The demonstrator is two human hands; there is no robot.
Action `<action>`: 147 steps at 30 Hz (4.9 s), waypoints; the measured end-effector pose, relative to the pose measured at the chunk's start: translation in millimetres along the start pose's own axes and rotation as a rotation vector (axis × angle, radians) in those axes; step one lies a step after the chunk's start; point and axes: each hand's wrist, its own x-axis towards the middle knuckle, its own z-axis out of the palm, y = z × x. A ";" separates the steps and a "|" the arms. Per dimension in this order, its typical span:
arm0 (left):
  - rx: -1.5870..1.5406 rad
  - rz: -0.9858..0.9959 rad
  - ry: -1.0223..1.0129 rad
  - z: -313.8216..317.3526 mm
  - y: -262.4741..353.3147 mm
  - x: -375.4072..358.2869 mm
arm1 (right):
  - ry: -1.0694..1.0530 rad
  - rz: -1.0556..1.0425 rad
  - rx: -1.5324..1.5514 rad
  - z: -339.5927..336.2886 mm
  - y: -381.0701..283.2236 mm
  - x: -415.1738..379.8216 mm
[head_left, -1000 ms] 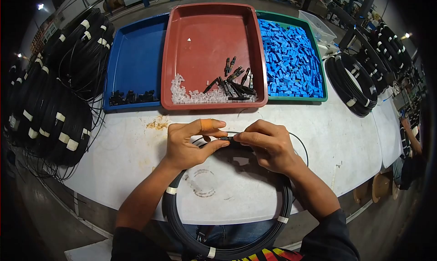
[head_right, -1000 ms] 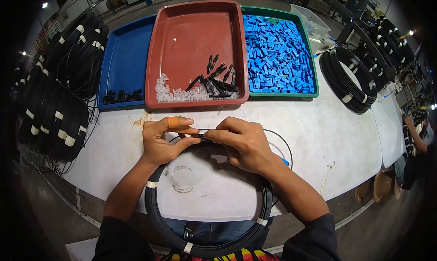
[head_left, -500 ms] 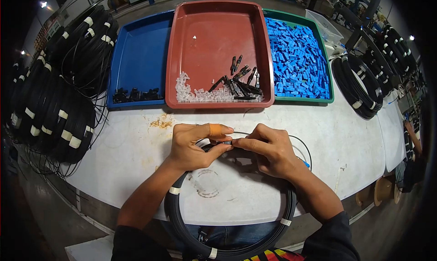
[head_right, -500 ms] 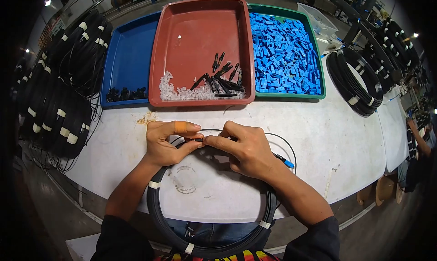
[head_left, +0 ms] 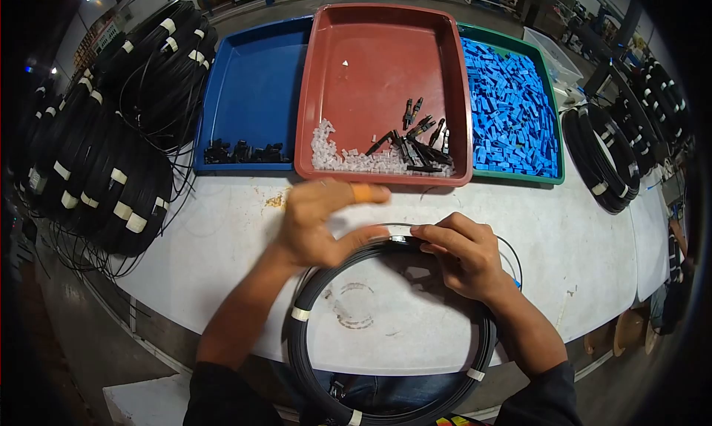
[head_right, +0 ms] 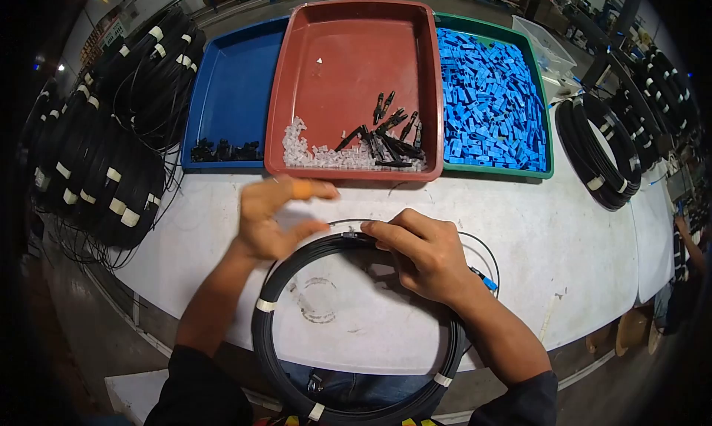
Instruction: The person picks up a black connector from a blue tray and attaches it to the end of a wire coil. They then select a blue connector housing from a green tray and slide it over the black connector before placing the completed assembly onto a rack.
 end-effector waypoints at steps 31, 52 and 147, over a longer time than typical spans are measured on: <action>0.942 -0.081 -0.338 -29.0 -112.9 54.8 | -0.024 0.126 0.091 -1.8 1.7 1.0; 0.261 -0.250 -0.029 -23.8 -63.0 53.3 | 0.020 0.127 0.136 0.6 1.1 -0.6; -0.156 -0.152 -0.331 27.1 5.3 -23.7 | -0.112 -0.092 -0.016 1.7 3.6 -3.0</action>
